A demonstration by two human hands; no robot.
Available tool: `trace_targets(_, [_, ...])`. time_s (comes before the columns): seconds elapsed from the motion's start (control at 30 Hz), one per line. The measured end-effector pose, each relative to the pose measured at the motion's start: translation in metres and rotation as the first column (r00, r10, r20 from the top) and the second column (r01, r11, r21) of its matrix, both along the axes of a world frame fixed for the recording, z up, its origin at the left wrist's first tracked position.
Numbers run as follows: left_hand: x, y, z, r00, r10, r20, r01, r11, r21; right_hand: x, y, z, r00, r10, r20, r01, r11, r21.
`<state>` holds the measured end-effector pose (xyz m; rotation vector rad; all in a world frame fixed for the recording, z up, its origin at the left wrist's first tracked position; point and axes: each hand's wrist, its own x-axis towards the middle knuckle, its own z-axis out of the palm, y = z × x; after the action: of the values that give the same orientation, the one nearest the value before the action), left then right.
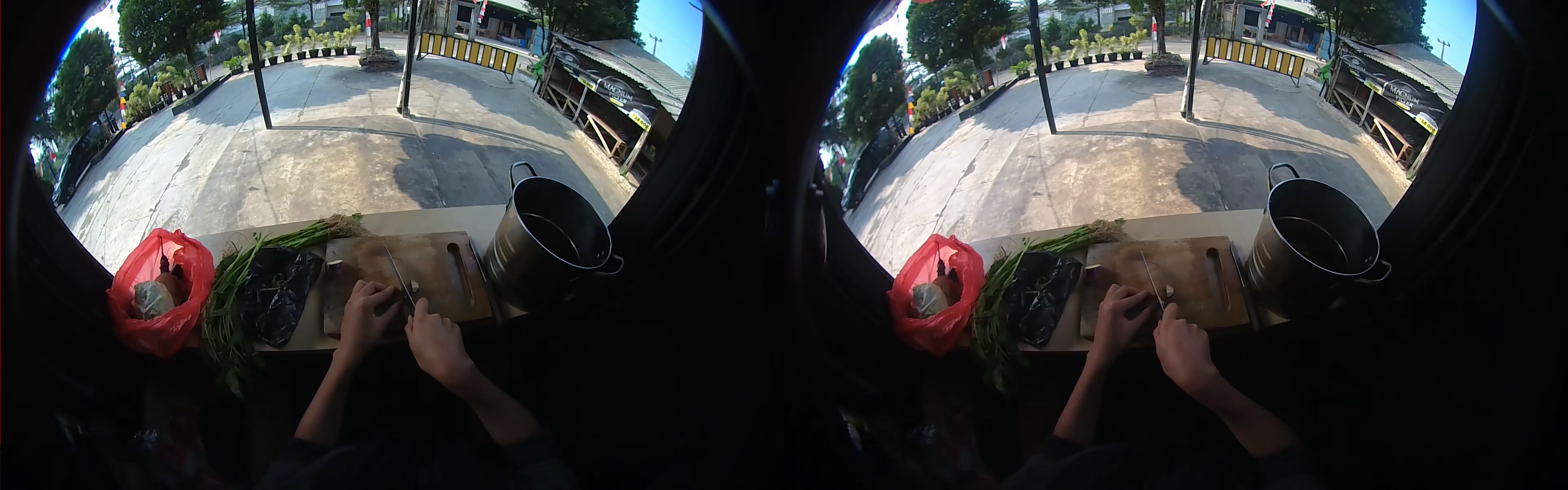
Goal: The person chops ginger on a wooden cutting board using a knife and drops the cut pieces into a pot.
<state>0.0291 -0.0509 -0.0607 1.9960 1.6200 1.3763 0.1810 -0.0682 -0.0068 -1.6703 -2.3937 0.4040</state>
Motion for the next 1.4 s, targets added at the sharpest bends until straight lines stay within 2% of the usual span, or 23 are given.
trace_targets(0.43, [0.001,-0.001,0.005,1.0,-0.019,0.002,0.019,0.998,-0.062,-0.014,0.018,-0.003,0.992,-0.013,0.125,0.027,0.993,-0.112])
trace_targets(0.5, [0.001,-0.002,0.007,1.0,-0.017,0.007,0.018,0.998,-0.06,-0.016,0.026,-0.006,0.998,-0.016,0.065,0.021,0.997,-0.08])
trace_targets(0.73, [0.001,-0.002,0.008,0.998,0.002,0.057,0.001,0.999,-0.048,-0.006,0.008,-0.003,0.997,0.003,0.083,0.006,0.995,-0.101])
trace_targets(0.83, [-0.002,-0.002,0.009,0.998,-0.034,0.062,0.036,0.999,-0.034,-0.008,0.002,-0.01,0.993,-0.04,0.113,0.049,0.996,-0.073])
trace_targets(0.9, [-0.003,-0.003,0.01,0.998,-0.04,0.053,0.042,0.999,-0.032,-0.009,0.012,-0.018,0.995,0.007,0.099,-0.01,0.999,0.038])
trace_targets(1.03, [-0.005,-0.003,0.005,0.999,-0.028,0.042,0.028,1.0,0.009,-0.006,0.014,-0.019,0.99,0.021,0.136,-0.033,0.996,0.088])
trace_targets(1.07, [-0.004,-0.003,0.006,0.999,-0.03,0.041,0.029,0.999,0.014,-0.003,0.013,-0.016,0.994,0.03,0.108,-0.036,0.998,0.052])
trace_targets(1.13, [-0.002,-0.005,0.008,0.977,0.013,0.212,0.007,0.996,-0.094,0.004,0.015,-0.011,0.996,0.039,0.077,-0.041,0.999,0.019])
trace_targets(1.17, [-0.002,-0.005,0.01,0.978,0.014,0.21,0.006,0.996,-0.094,0.008,0.016,-0.009,0.999,0.043,0.03,-0.043,0.999,-0.005])
trace_targets(1.23, [-0.003,-0.006,0.013,0.996,0.013,0.092,-0.006,0.997,-0.078,0.009,0.019,-0.007,0.999,0.049,-0.018,-0.05,0.998,-0.032])
trace_targets(1.4, [-0.006,-0.003,0.01,0.991,-0.064,0.121,0.074,0.994,-0.078,0.008,0.026,-0.013,0.998,0.069,0.013,-0.069,0.998,0.004])
